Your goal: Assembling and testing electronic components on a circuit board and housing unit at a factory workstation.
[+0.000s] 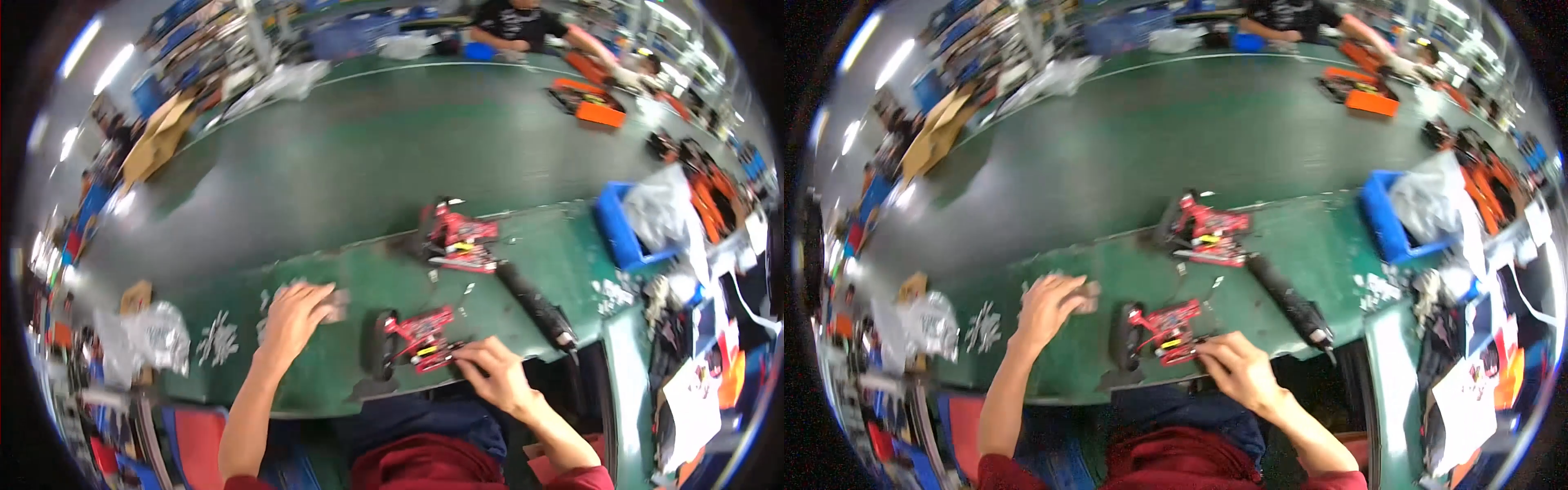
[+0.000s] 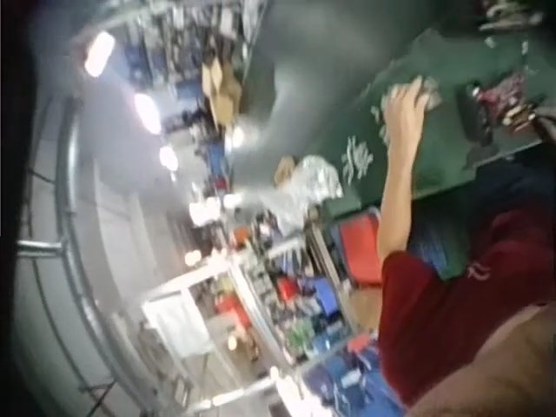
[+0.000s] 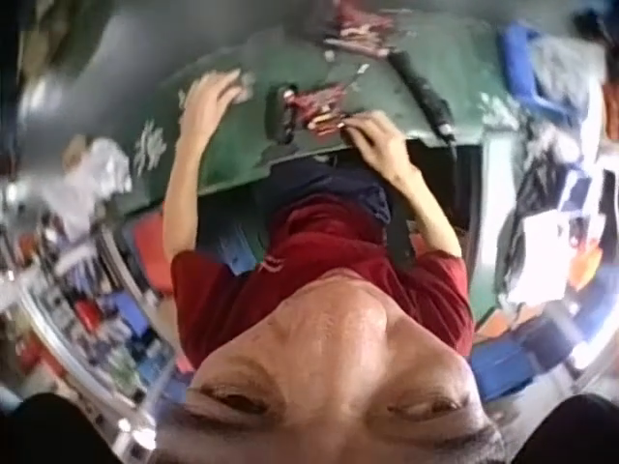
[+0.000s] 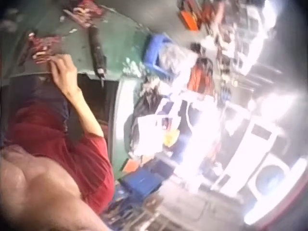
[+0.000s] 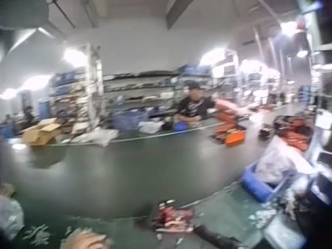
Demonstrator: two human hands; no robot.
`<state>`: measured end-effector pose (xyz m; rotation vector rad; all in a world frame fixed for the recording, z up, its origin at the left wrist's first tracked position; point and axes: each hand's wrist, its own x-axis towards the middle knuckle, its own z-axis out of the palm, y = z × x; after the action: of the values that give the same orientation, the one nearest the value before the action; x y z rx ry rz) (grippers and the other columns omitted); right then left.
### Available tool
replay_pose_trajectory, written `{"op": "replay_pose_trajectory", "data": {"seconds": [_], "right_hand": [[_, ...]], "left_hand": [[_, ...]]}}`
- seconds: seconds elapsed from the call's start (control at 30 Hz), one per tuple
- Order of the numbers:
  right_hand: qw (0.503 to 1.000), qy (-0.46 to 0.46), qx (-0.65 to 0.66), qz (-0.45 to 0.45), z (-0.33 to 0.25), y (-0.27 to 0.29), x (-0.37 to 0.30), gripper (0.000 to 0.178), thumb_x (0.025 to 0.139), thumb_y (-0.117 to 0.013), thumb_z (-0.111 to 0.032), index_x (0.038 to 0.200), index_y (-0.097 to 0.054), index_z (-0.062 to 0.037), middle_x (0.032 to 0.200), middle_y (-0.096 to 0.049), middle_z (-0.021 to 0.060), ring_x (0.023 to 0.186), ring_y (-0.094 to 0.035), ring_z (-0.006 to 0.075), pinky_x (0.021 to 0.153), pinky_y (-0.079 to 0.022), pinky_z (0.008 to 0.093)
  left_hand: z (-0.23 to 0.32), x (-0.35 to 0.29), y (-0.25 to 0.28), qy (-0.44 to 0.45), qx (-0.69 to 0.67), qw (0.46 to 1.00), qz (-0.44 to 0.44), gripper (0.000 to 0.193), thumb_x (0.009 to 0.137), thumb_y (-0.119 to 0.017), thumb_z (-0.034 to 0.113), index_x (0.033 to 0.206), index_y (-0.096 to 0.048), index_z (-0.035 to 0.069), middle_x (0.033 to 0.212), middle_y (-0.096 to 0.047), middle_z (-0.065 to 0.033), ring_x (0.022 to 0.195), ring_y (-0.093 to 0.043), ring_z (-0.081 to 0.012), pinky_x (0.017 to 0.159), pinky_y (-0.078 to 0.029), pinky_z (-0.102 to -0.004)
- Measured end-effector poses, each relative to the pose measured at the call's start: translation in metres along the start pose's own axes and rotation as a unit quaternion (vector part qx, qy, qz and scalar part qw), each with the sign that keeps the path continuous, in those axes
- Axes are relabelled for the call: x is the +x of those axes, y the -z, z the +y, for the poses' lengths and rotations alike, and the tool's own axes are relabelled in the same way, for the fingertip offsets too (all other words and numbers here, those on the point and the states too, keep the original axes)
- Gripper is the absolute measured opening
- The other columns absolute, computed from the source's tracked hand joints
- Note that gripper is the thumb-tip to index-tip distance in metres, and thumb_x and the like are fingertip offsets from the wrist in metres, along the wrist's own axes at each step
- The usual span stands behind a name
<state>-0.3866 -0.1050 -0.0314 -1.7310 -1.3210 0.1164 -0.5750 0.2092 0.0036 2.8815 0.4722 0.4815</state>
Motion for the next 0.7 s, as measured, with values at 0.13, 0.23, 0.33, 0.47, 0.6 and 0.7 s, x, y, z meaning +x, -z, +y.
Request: {"op": "replay_pose_trajectory", "data": {"seconds": [0.13, 0.23, 0.33, 0.47, 0.6, 0.7], "right_hand": [[1.000, 0.005, -0.028, 0.001, -0.003, 0.008, -0.011, 0.026, 0.081, -0.073, -0.005, 0.107, -0.071, -0.0080, 0.098, -0.067, 0.0060, 0.089, -0.067, 0.0243, 0.073, -0.057, 0.0347], [0.999, -0.019, -0.026, 0.012, -0.005, 0.015, -0.024, 0.025, 0.082, -0.073, -0.004, 0.107, -0.071, -0.0073, 0.099, -0.067, 0.0074, 0.088, -0.067, 0.0246, 0.073, -0.057, 0.0346], [0.998, -0.053, 0.027, 0.016, -0.010, 0.021, -0.028, 0.022, 0.084, -0.072, -0.002, 0.106, -0.071, -0.0057, 0.099, -0.068, 0.0091, 0.087, -0.068, 0.0250, 0.074, -0.057, 0.0344], [0.991, -0.023, 0.128, 0.037, -0.030, 0.023, -0.009, 0.022, 0.087, -0.071, -0.003, 0.109, -0.071, -0.0053, 0.099, -0.068, 0.0098, 0.085, -0.068, 0.0245, 0.072, -0.056, 0.0329], [0.987, 0.061, 0.142, -0.034, -0.060, 0.039, 0.034, 0.030, 0.100, -0.057, -0.013, 0.128, -0.061, -0.0036, 0.122, -0.061, 0.0156, 0.115, -0.056, 0.0304, 0.101, -0.043, 0.0427], [0.932, -0.003, 0.335, -0.139, -0.062, 0.029, 0.043, 0.033, 0.106, -0.048, -0.023, 0.129, -0.059, -0.0020, 0.112, -0.062, 0.0151, 0.104, -0.060, 0.0266, 0.093, -0.046, 0.0371]], "left_hand": [[0.000, 0.032, 0.010, -0.028, -0.022, 0.997, -0.075, 0.032, 0.080, -0.075, 0.018, 0.109, -0.072, 0.006, 0.097, -0.067, -0.0096, 0.093, -0.062, -0.0285, 0.083, -0.050, -0.0393], [0.002, 0.045, 0.016, -0.030, -0.113, 0.984, -0.135, 0.014, 0.082, -0.073, 0.010, 0.095, -0.073, 0.004, 0.093, -0.065, -0.0094, 0.078, -0.063, -0.0249, 0.069, -0.050, -0.0341], [0.028, 0.049, 0.043, 0.025, -0.178, 0.982, -0.062, 0.011, 0.083, -0.073, 0.005, 0.093, -0.071, 0.002, 0.091, -0.065, -0.0078, 0.075, -0.062, -0.0195, 0.065, -0.048, -0.0294], [0.082, 0.024, 0.070, -0.045, -0.291, 0.956, -0.013, 0.016, 0.076, -0.078, -0.002, 0.086, -0.068, 0.006, 0.090, -0.068, -0.0073, 0.079, -0.066, -0.0166, 0.066, -0.051, -0.0272], [0.128, 0.016, 0.064, -0.254, -0.265, 0.930, -0.028, 0.028, 0.068, -0.080, 0.000, 0.090, -0.074, 0.015, 0.098, -0.069, -0.0054, 0.087, -0.071, -0.0232, 0.068, -0.056, -0.0302], [0.131, 0.012, 0.057, -0.260, -0.257, 0.930, 0.037, 0.029, 0.065, -0.081, 0.001, 0.090, -0.076, 0.016, 0.095, -0.067, -0.0045, 0.079, -0.068, -0.0203, 0.064, -0.053, -0.0298]]}}
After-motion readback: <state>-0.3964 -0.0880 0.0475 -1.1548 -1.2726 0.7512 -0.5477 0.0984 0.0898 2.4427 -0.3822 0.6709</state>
